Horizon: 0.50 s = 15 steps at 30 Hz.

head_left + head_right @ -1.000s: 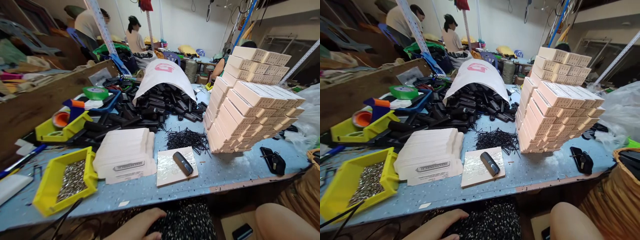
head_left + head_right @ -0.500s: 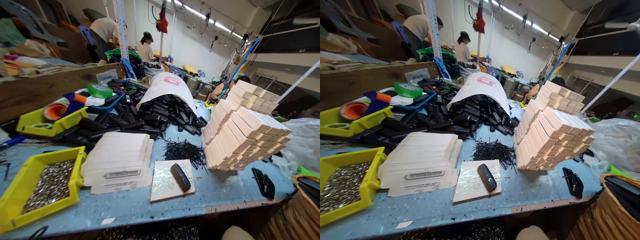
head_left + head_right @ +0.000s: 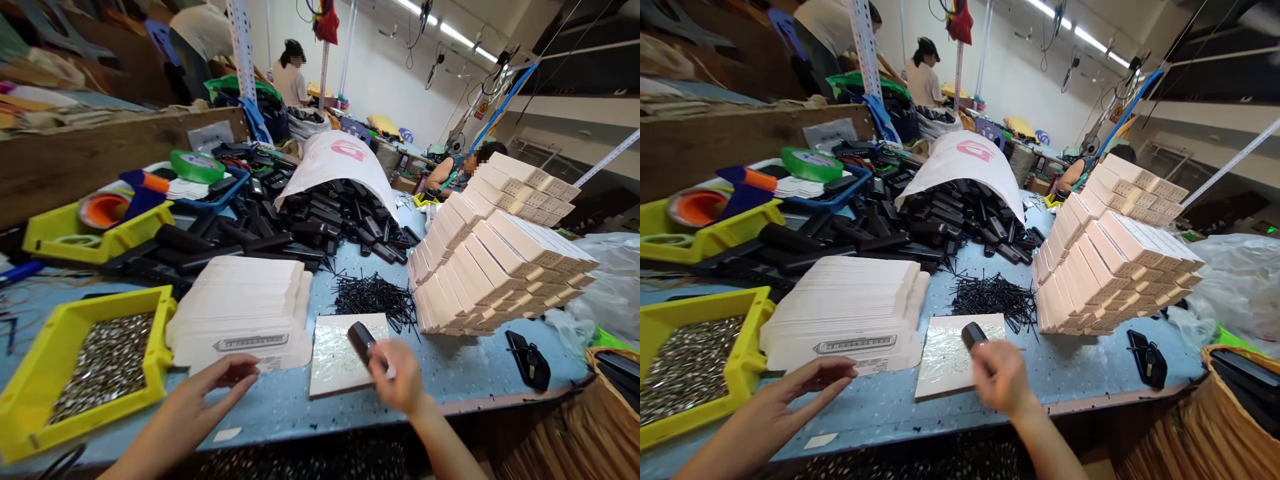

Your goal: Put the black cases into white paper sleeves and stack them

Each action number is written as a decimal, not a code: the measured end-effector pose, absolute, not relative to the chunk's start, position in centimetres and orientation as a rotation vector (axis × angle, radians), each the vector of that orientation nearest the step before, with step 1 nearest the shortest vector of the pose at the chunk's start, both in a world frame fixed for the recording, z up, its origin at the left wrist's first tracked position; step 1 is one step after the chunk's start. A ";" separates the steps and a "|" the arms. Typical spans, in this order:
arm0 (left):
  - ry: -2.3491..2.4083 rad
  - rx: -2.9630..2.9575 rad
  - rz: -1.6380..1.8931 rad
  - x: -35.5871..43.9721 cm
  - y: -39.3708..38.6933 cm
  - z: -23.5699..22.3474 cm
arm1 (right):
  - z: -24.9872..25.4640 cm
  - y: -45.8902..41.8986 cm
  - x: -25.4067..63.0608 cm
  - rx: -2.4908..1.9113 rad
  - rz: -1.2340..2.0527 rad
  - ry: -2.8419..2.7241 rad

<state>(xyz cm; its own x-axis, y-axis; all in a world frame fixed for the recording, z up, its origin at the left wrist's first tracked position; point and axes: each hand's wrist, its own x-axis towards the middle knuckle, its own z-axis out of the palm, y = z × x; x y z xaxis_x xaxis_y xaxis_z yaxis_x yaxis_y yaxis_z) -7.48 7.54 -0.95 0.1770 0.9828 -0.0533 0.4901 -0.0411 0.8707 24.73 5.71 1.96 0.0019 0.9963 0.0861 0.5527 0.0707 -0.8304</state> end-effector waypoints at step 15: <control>1.150 2.103 0.569 3.7 10.5 -3.9 | -0.4 8.4 24.5 -1.037 1.108 -0.163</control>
<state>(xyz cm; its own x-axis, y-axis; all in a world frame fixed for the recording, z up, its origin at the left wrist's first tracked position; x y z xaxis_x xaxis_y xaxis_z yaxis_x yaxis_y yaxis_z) 3.74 10.48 -3.92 0.5176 0.8537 0.0576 0.5642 -0.3911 0.7272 24.45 8.45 -0.42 0.4857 0.7944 -0.3648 -0.6558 0.0553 -0.7529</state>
